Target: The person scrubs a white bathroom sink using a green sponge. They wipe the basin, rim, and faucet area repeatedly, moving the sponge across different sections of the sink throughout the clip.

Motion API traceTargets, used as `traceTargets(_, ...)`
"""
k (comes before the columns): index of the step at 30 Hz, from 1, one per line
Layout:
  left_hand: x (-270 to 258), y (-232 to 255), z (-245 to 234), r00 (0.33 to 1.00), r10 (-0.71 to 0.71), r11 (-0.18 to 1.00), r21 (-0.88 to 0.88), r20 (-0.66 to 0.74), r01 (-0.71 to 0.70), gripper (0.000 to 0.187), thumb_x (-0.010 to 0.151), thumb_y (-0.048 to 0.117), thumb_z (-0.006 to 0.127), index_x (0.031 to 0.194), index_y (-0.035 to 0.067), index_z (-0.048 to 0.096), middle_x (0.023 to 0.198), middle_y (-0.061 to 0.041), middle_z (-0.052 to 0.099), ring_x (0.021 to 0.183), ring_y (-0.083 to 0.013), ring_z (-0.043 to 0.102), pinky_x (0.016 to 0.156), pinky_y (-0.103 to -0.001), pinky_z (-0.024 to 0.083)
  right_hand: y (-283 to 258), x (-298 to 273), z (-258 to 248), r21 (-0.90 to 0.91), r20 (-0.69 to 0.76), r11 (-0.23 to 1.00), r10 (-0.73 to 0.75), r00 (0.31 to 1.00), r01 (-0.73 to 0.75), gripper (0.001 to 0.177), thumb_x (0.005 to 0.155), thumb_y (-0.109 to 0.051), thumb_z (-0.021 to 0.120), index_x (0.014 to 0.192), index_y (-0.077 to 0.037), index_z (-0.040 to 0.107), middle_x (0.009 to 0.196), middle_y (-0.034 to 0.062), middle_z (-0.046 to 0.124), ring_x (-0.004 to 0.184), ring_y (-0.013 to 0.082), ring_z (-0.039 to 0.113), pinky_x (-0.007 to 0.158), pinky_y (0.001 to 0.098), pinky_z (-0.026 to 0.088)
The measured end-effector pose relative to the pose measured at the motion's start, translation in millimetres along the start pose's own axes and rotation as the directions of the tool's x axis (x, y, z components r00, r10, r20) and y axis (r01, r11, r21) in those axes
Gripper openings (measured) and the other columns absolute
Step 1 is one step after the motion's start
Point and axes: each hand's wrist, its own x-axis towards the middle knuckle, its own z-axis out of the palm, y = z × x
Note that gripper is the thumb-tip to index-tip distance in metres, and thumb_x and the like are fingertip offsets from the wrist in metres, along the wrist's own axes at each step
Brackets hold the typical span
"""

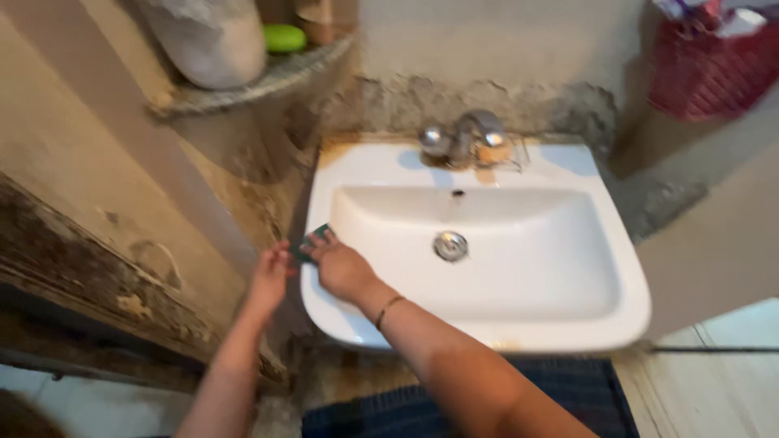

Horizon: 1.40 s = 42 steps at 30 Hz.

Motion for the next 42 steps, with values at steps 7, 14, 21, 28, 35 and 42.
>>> traceTargets(7, 4, 19, -21, 0.956, -0.288, 0.957, 0.006, 0.062, 0.289, 0.056, 0.101, 0.052, 0.044, 0.145, 0.019, 0.053, 0.139, -0.005, 0.063, 0.11, -0.0224, 0.064, 0.089, -0.039, 0.048, 2, 9, -1, -0.07, 0.034, 0.986, -0.148, 0.988, 0.15, 0.054, 0.085, 0.0, 0.054, 0.138, 0.002, 0.058, 0.153, 0.0218, 0.05, 0.143, 0.0446, 0.045, 0.12, 0.0452, 0.038)
traceTargets(14, 42, 40, -2, 0.954, -0.27, 0.963, 0.024, 0.133, 0.27, 0.057, 0.1, 0.055, 0.044, 0.144, 0.021, 0.056, 0.139, -0.004, 0.063, 0.113, -0.0221, 0.063, 0.094, -0.042, 0.049, -37, -93, -6, 0.02, 0.144, 0.949, -0.314, 0.939, 0.314, 0.052, 0.084, -0.005, 0.059, 0.136, -0.005, 0.059, 0.152, 0.0175, 0.054, 0.141, 0.0404, 0.05, 0.115, 0.05, 0.038)
traceTargets(21, 45, 50, 16, 0.929, -0.358, 0.932, -0.017, 0.095, 0.361, 0.065, 0.098, 0.06, 0.041, 0.146, 0.019, 0.055, 0.141, -0.004, 0.062, 0.117, -0.0232, 0.063, 0.096, -0.042, 0.048, 81, 75, 12, -0.057, -0.086, 0.969, -0.245, 0.966, 0.241, 0.048, 0.085, -0.003, 0.053, 0.132, 0.0, 0.062, 0.135, 0.0219, 0.064, 0.128, 0.0401, 0.058, 0.113, 0.046, 0.044)
traceTargets(28, 53, 33, 8, 0.943, -0.332, 0.943, 0.009, 0.015, 0.332, 0.063, 0.098, 0.055, 0.051, 0.144, 0.013, 0.055, 0.139, -0.008, 0.062, 0.116, -0.0237, 0.064, 0.1, -0.039, 0.049, 149, 153, -13, -0.189, -0.063, 0.979, -0.092, 0.994, 0.079, 0.054, 0.076, 0.001, 0.054, 0.129, -0.002, 0.063, 0.141, 0.0236, 0.059, 0.133, 0.0452, 0.05, 0.108, 0.0487, 0.041)
traceTargets(35, 65, 40, 21, 0.961, -0.266, 0.963, 0.032, -0.075, 0.269, 0.055, 0.099, 0.049, 0.053, 0.14, 0.012, 0.06, 0.136, -0.008, 0.066, 0.123, -0.0234, 0.062, 0.105, -0.036, 0.046, 109, 70, -11, -0.11, 0.102, 0.945, -0.297, 0.949, 0.307, 0.057, 0.082, 0.001, 0.047, 0.138, -0.007, 0.059, 0.148, 0.0146, 0.054, 0.14, 0.0331, 0.046, 0.117, 0.0556, 0.025)
traceTargets(42, 82, 57, 42, 0.95, -0.288, 0.95, 0.088, -0.123, 0.299, 0.058, 0.099, 0.053, 0.049, 0.142, 0.015, 0.056, 0.144, -0.005, 0.057, 0.134, -0.0198, 0.05, 0.11, -0.034, 0.037, 167, 169, -30, -0.134, -0.023, 0.991, 0.019, 1.0, -0.022, 0.043, 0.086, -0.002, 0.052, 0.126, -0.004, 0.066, 0.137, 0.021, 0.063, 0.131, 0.0415, 0.052, 0.113, 0.0478, 0.038)
